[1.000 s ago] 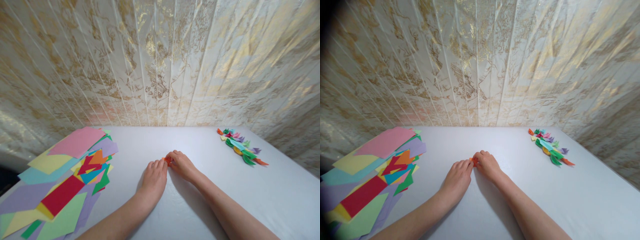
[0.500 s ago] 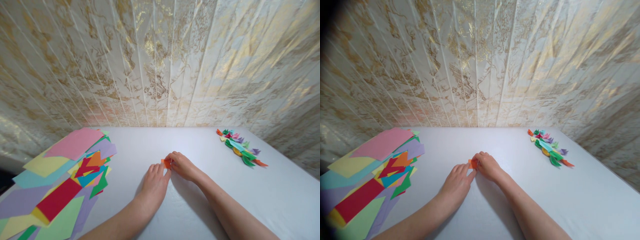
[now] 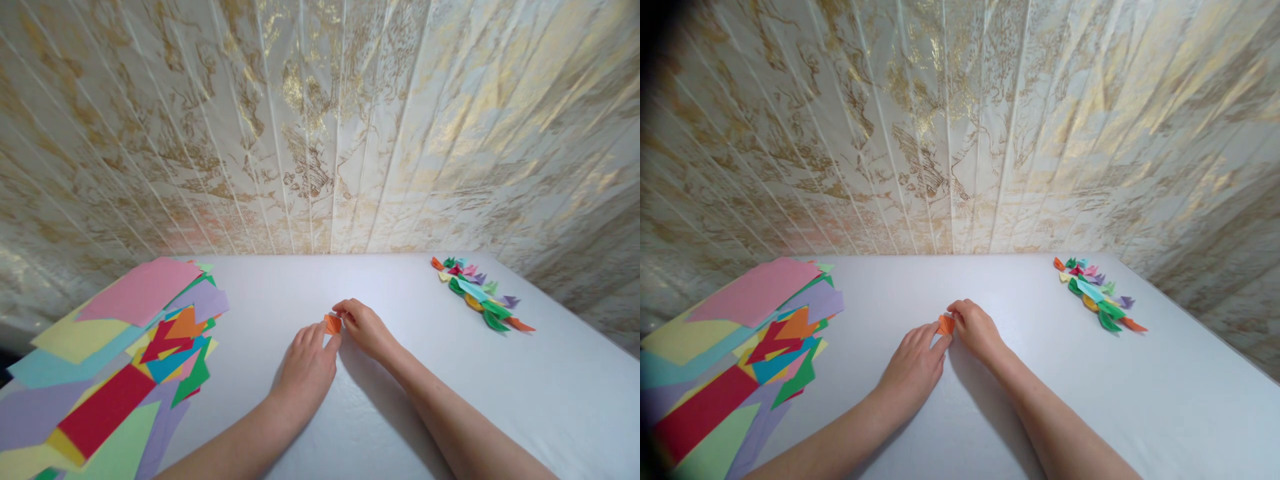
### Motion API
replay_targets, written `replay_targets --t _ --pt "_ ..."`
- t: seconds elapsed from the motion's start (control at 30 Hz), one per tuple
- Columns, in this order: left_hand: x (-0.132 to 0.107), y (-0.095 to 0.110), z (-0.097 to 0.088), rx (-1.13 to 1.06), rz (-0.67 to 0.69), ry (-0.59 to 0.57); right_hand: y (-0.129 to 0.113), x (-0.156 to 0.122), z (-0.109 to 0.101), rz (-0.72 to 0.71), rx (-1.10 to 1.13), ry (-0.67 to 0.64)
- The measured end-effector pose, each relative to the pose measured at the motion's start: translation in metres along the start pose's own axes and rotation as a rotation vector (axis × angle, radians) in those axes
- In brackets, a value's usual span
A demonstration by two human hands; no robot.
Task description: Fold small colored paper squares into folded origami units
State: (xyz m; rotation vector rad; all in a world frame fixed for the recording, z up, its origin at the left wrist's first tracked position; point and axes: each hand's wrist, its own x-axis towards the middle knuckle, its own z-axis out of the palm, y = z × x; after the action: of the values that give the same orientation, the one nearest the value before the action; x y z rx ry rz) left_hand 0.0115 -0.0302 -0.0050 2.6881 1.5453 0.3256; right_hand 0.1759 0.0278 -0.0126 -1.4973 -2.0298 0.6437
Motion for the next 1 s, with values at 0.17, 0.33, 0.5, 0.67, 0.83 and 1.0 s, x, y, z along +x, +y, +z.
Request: replay_targets --t 0.17,0.33,0.5,0.67,0.83,1.0 --pt "0.003 -0.005 0.004 -0.094 -0.012 0.011 0.0 -0.001 0.001 0.036 0.119 0.012" --pt "0.005 -0.011 0.005 -0.211 -0.048 0.038 -0.006 -0.002 -0.003 0.137 0.329 0.066" --pt "0.006 -0.016 0.004 -0.292 -0.07 0.073 -0.014 -0.003 -0.01 0.301 0.73 -0.028" --pt "0.008 -0.019 0.003 -0.343 -0.068 0.089 -0.019 -0.003 -0.014 0.356 0.938 -0.018" --pt "0.011 -0.021 0.006 -0.354 -0.068 0.123 -0.026 -0.007 -0.012 0.287 1.004 -0.039" --pt "0.012 -0.021 0.006 -0.343 -0.07 0.139 -0.028 -0.008 -0.017 0.334 0.929 -0.01"
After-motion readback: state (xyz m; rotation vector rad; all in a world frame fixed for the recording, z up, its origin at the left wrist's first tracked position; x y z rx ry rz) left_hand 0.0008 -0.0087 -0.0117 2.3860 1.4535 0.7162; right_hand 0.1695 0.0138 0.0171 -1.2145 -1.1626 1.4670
